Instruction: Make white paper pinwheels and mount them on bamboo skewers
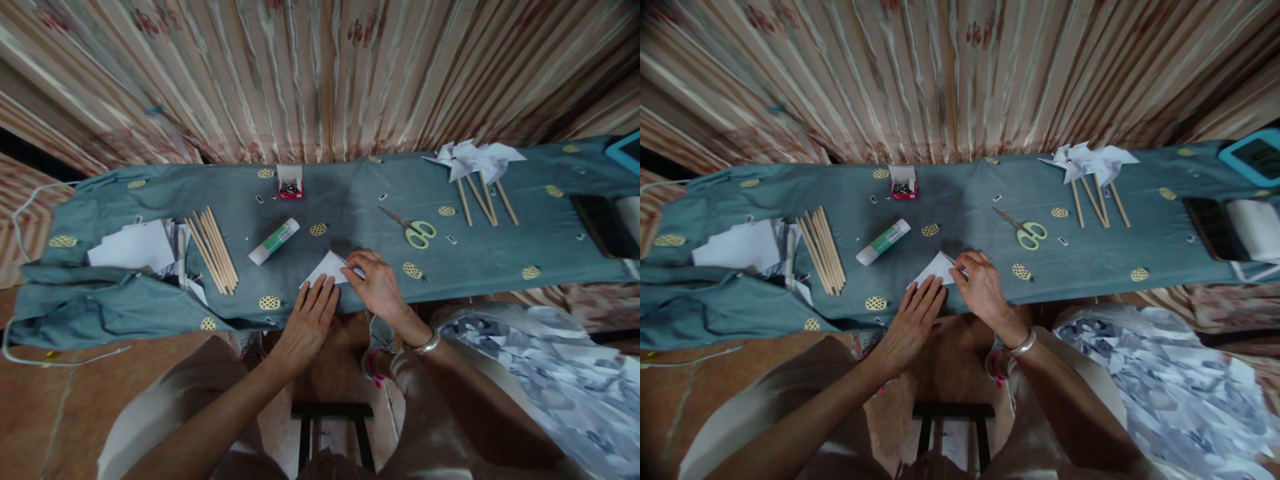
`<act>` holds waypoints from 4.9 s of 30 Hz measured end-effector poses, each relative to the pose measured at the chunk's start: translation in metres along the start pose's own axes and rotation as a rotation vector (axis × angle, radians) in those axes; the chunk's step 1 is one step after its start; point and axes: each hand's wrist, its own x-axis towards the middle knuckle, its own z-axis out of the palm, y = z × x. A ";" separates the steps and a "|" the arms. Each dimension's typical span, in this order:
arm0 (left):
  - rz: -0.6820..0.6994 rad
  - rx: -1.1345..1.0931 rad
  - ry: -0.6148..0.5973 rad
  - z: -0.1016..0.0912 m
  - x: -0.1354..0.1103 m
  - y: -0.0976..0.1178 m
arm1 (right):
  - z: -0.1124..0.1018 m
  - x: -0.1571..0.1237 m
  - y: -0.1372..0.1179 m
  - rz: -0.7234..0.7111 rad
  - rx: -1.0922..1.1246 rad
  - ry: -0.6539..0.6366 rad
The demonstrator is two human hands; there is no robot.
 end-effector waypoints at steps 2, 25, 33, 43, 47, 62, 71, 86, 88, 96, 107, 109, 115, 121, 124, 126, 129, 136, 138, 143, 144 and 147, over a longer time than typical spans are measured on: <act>-0.003 0.007 -0.013 -0.001 0.001 0.000 | 0.000 0.000 0.000 0.001 -0.009 -0.003; -0.012 -0.038 0.005 -0.008 0.000 -0.004 | -0.004 0.000 0.000 0.013 0.044 -0.024; -0.125 -0.191 0.103 -0.019 0.003 -0.016 | -0.011 -0.001 0.004 0.055 0.222 -0.078; -0.289 -0.444 0.104 -0.029 0.007 -0.042 | -0.018 -0.010 0.018 -0.041 0.318 -0.267; -0.323 -0.468 0.059 -0.032 0.007 -0.045 | -0.021 -0.007 0.018 -0.041 0.338 -0.292; -0.323 -0.277 0.054 -0.031 0.014 -0.052 | -0.011 -0.005 0.012 0.012 0.165 -0.093; 0.041 -0.126 0.062 -0.010 0.005 -0.012 | -0.012 -0.003 0.010 -0.004 0.127 -0.104; 0.042 -0.035 0.033 0.001 0.001 -0.004 | -0.010 -0.003 0.008 -0.011 0.088 -0.074; 0.039 -0.039 0.036 0.002 0.001 -0.003 | -0.009 -0.003 0.008 -0.013 0.084 -0.074; 0.038 0.025 0.016 0.001 0.002 -0.002 | -0.007 -0.002 0.007 -0.024 0.049 -0.041; 0.031 0.073 -0.033 0.003 0.001 0.000 | -0.004 -0.014 0.001 -0.055 -0.064 0.000; 0.035 0.066 -0.041 0.002 0.001 -0.001 | -0.003 -0.019 0.002 -0.052 -0.067 0.003; 0.040 0.066 -0.055 -0.004 -0.013 -0.011 | -0.011 -0.027 0.019 0.012 -0.021 0.040; -0.007 0.046 -0.045 -0.012 -0.042 -0.023 | -0.020 -0.031 0.029 -0.013 0.019 0.030; -0.039 0.019 -0.030 -0.015 -0.049 -0.024 | -0.023 -0.029 0.029 -0.005 0.040 0.025; -0.062 -0.022 -0.016 -0.017 -0.049 -0.025 | -0.024 -0.025 0.027 0.003 0.071 0.030; -0.111 -0.123 0.016 -0.021 -0.042 -0.026 | -0.023 -0.016 0.022 0.002 0.082 0.015; -0.252 -0.336 0.154 -0.024 -0.012 -0.036 | -0.013 0.004 0.013 -0.075 -0.002 -0.067; -0.267 -0.387 0.168 -0.022 -0.001 -0.037 | -0.009 0.006 0.012 -0.075 0.018 -0.087; -0.249 -0.443 0.179 -0.018 0.019 -0.035 | -0.009 0.007 0.009 -0.031 0.134 -0.119; -0.233 -0.435 0.188 -0.018 0.021 -0.034 | -0.010 0.007 0.008 -0.018 0.171 -0.122; -0.195 -0.366 0.206 -0.021 0.026 -0.033 | -0.017 0.008 0.008 0.026 0.285 -0.154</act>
